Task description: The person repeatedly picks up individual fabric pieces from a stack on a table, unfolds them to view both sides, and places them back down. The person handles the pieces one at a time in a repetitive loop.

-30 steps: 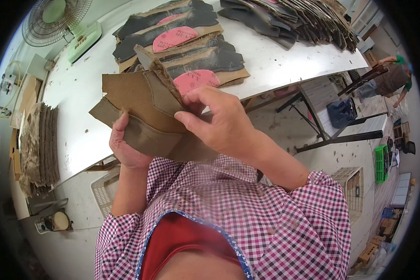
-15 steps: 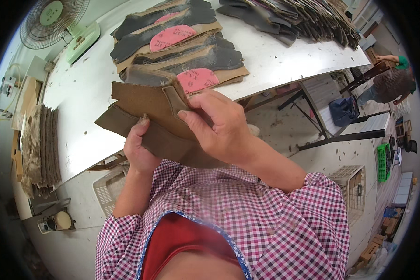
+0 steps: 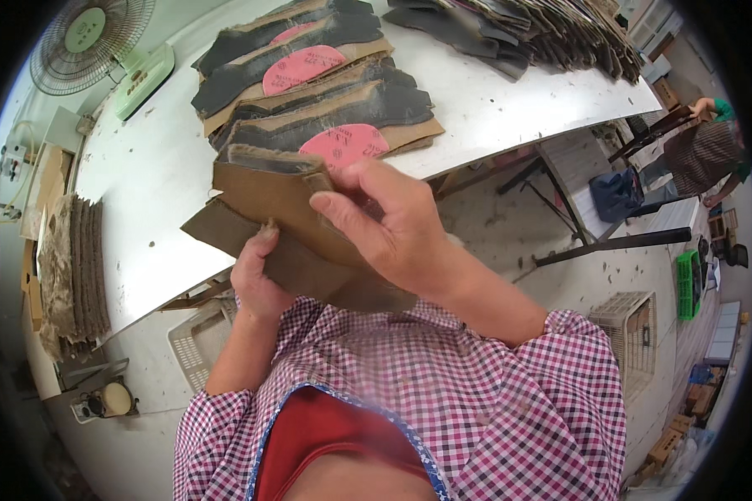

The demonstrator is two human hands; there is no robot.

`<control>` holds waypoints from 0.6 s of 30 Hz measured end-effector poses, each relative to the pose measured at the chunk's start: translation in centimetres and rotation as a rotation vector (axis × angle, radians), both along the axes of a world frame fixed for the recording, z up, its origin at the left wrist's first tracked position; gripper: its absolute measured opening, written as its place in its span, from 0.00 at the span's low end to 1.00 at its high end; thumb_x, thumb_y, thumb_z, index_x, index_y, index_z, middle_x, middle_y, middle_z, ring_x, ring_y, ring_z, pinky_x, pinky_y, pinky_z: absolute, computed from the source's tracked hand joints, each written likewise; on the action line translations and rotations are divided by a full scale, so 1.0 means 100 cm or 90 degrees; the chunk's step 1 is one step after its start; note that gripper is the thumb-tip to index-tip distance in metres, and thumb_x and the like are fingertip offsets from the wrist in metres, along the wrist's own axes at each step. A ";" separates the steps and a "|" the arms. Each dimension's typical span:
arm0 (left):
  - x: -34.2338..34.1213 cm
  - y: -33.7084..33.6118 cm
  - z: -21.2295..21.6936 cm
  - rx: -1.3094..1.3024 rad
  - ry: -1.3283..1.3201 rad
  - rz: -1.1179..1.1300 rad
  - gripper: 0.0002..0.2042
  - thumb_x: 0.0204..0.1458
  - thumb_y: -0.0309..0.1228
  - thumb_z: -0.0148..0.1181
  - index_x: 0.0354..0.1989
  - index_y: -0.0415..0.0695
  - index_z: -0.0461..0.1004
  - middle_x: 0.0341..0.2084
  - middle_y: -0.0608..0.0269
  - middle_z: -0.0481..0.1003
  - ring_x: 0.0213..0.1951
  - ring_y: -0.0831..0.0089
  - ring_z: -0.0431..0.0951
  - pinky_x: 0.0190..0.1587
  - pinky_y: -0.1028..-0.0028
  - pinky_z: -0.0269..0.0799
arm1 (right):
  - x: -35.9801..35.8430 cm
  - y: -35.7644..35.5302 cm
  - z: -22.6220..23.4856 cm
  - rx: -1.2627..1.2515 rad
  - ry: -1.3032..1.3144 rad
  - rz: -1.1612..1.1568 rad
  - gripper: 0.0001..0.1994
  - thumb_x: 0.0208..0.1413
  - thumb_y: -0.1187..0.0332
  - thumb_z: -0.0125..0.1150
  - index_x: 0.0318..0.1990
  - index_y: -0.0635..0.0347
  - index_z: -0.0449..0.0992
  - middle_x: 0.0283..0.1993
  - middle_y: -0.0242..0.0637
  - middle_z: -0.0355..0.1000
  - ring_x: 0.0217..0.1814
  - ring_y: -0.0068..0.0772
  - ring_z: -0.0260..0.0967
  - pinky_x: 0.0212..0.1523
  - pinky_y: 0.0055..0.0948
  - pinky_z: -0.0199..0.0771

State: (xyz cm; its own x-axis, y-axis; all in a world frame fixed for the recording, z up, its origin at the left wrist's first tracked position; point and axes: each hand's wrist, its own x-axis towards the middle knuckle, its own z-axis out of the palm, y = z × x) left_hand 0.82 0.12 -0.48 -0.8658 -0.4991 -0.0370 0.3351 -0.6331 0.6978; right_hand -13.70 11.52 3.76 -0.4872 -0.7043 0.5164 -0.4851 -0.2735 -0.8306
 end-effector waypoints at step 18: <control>-0.006 -0.009 -0.016 0.073 0.122 -0.089 0.27 0.50 0.36 0.52 0.58 0.35 0.62 0.52 0.54 0.70 0.54 0.63 0.71 0.57 0.65 0.65 | -0.040 -0.038 0.025 -0.158 -0.522 -0.040 0.08 0.55 0.70 0.57 0.28 0.62 0.78 0.27 0.27 0.73 0.28 0.14 0.66 0.31 0.17 0.67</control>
State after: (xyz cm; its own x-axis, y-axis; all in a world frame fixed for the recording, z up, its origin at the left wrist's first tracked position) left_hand 0.19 -0.74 -2.09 -0.9228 -0.3757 0.0855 0.3580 -0.7539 0.5509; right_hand -17.73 7.71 6.27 -0.8082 -0.5767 0.1192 0.2219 -0.4858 -0.8454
